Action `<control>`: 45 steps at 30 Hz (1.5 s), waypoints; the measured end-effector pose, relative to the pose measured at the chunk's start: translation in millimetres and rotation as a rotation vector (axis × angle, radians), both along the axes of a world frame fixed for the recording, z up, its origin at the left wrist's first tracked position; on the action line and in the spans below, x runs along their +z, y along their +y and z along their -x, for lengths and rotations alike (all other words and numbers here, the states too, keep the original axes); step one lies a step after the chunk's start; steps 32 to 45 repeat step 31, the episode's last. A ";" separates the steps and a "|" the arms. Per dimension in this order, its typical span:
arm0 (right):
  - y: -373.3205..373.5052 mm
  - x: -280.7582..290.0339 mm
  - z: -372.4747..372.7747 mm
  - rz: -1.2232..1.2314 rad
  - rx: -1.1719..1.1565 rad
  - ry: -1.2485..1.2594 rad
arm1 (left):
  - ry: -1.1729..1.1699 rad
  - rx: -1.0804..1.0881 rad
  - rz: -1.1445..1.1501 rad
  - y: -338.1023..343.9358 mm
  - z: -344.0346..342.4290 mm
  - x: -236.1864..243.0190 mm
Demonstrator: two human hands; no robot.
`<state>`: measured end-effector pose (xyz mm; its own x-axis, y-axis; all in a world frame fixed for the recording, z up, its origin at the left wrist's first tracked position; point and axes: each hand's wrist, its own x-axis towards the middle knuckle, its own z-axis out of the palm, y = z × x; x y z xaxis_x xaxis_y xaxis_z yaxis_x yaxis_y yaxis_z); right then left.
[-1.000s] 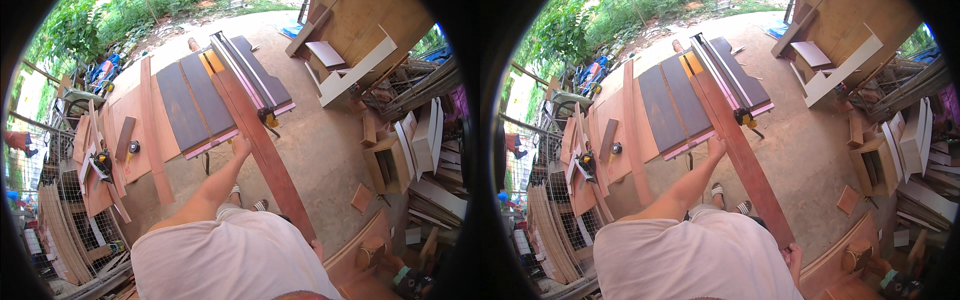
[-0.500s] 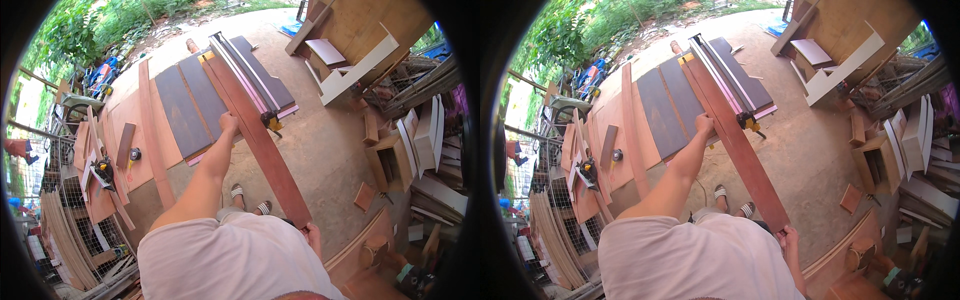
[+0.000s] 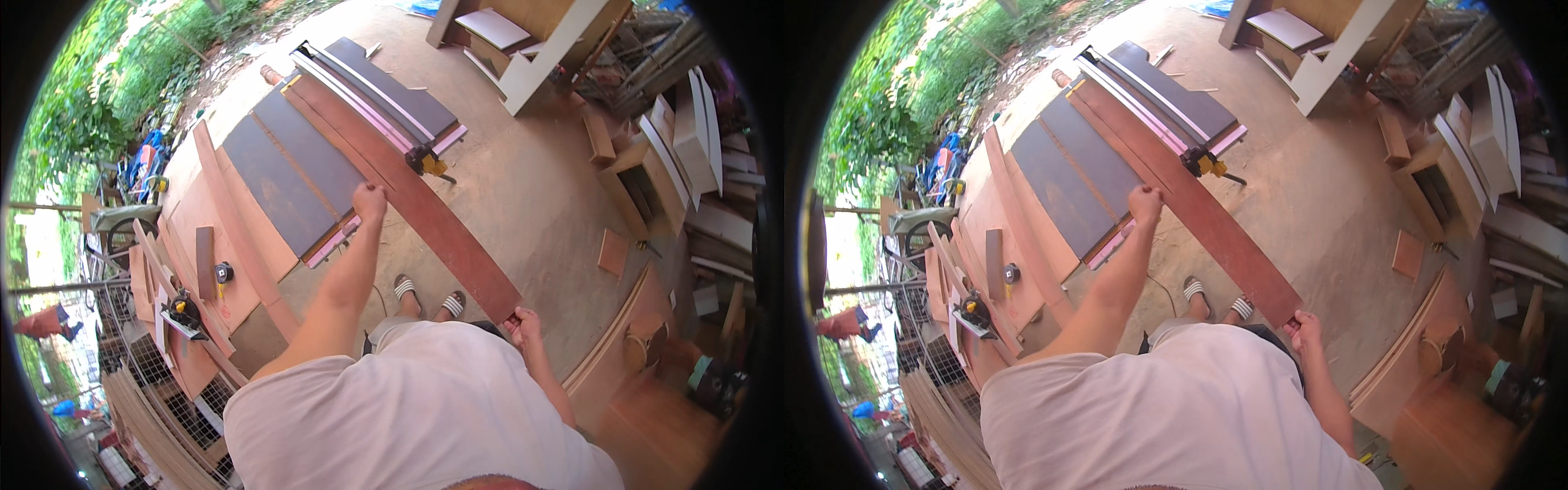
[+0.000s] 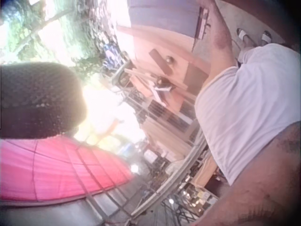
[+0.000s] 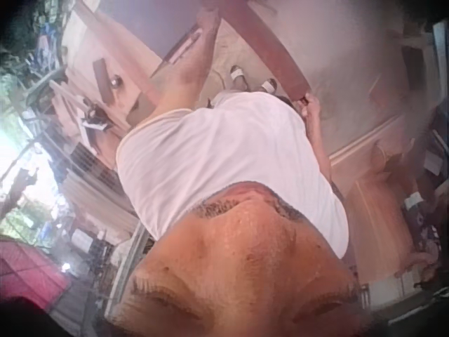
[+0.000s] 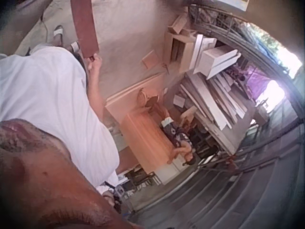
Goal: The person uses a table saw to cut long wooden planks into narrower strips. They position each plank against the fence, push it through the blade, and then set the cut pieces aside. The process is repeated for several planks.
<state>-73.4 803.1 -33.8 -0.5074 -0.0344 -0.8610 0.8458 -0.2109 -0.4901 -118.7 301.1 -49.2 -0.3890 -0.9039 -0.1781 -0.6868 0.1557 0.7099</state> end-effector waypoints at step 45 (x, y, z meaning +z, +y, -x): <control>-156.3 -9.0 104.0 -0.327 1.093 0.328 | 0.073 0.146 -0.056 -107.9 34.9 17.3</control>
